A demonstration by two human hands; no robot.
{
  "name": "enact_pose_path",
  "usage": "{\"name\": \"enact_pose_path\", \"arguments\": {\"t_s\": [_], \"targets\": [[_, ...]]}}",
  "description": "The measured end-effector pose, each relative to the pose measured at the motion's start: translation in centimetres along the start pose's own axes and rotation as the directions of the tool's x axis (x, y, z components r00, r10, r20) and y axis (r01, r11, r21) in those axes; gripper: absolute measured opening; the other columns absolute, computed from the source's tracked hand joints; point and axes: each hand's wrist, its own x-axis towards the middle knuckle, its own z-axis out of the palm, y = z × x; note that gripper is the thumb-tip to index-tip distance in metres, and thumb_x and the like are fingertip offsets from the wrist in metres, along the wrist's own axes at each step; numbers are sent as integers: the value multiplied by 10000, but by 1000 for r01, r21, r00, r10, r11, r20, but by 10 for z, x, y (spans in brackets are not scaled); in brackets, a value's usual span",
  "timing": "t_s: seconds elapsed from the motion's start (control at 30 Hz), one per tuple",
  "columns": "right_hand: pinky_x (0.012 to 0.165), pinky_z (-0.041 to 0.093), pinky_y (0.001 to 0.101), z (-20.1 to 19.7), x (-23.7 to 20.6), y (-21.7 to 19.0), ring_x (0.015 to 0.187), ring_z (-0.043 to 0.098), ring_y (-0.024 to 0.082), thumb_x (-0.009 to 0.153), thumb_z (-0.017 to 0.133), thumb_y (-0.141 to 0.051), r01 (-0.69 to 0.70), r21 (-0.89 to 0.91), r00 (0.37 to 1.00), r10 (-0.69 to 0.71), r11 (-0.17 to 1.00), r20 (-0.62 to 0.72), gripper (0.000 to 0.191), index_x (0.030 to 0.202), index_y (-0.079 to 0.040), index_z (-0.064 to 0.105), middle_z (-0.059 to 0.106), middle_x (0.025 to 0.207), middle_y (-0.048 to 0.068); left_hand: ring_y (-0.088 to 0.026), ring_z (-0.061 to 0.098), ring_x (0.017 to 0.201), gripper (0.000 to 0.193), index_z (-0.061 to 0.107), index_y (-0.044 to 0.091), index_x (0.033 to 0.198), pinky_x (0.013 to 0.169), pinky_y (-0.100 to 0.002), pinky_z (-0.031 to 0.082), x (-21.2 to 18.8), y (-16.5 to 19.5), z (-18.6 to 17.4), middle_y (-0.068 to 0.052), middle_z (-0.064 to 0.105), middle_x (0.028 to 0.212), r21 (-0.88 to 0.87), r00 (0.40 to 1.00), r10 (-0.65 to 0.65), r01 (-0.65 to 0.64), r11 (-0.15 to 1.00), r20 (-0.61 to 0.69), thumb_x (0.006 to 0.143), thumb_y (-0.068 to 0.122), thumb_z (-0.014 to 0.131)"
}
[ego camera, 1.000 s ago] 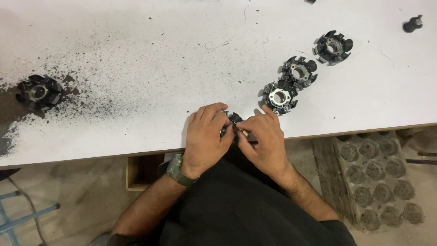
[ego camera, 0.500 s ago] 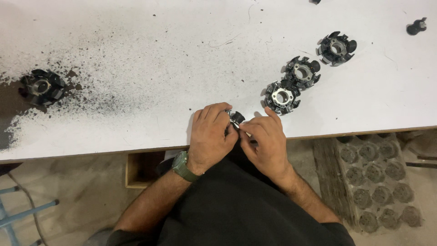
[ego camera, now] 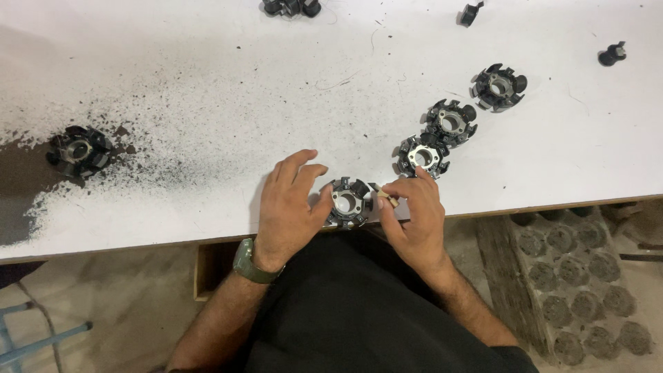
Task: The person sits at a white workbench and assembles small black plastic components, pressing each piece onto a toothed plastic hub one at a time. They occasionally use a small blade to trim or free parts and set finished hubs aside on the bench.
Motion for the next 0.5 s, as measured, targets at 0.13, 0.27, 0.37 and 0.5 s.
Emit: {"name": "enact_pose_path", "arguments": {"t_s": [0.13, 0.27, 0.37, 0.5], "targets": [[1146, 408, 520, 12, 3, -2, 935, 660, 253, 906, 719, -31, 42, -17, 999, -41, 999, 16, 182, 1060, -59, 625, 672, 964, 64, -274, 645, 1137, 241, 724, 72, 1085, 906, -427, 530, 7, 4, 2, -103, 650, 1304, -64, 994, 57, -52, 997, 91, 861, 150, 768], [1142, 404, 511, 12, 5, -3, 886, 642, 249, 899, 724, -30, 45, -24, 999, -44, 999, 32, 173, 1039, -70, 631, 656, 919, 49, -258, 658, 1125, 121, 715, 89, 987, 907, -420, 539, 12, 9, 2, -65, 675, 1287, -82, 992, 37, -27, 996, 125, 874, 116, 746], [1144, 398, 510, 9, 4, -1, 899, 640, 249, 895, 726, -27, 33, -21, 999, -32, 999, 39, 179, 1044, -66, 634, 653, 921, 49, -272, 644, 1104, 127, 705, 74, 954, 895, -428, 528, 12, 11, -1, -88, 665, 1270, -66, 990, 73, -65, 996, 119, 834, 97, 738], [1147, 386, 523, 14, 5, 4, 918, 646, 249, 878, 729, -21, 45, -27, 999, -44, 999, 33, 199, 1052, -67, 645, 660, 941, 55, -299, 657, 1092, 135, 705, 80, 942, 852, -422, 528, 15, 14, -1, -104, 660, 1236, -17, 960, 210, -211, 977, 183, 810, 96, 731]]}}
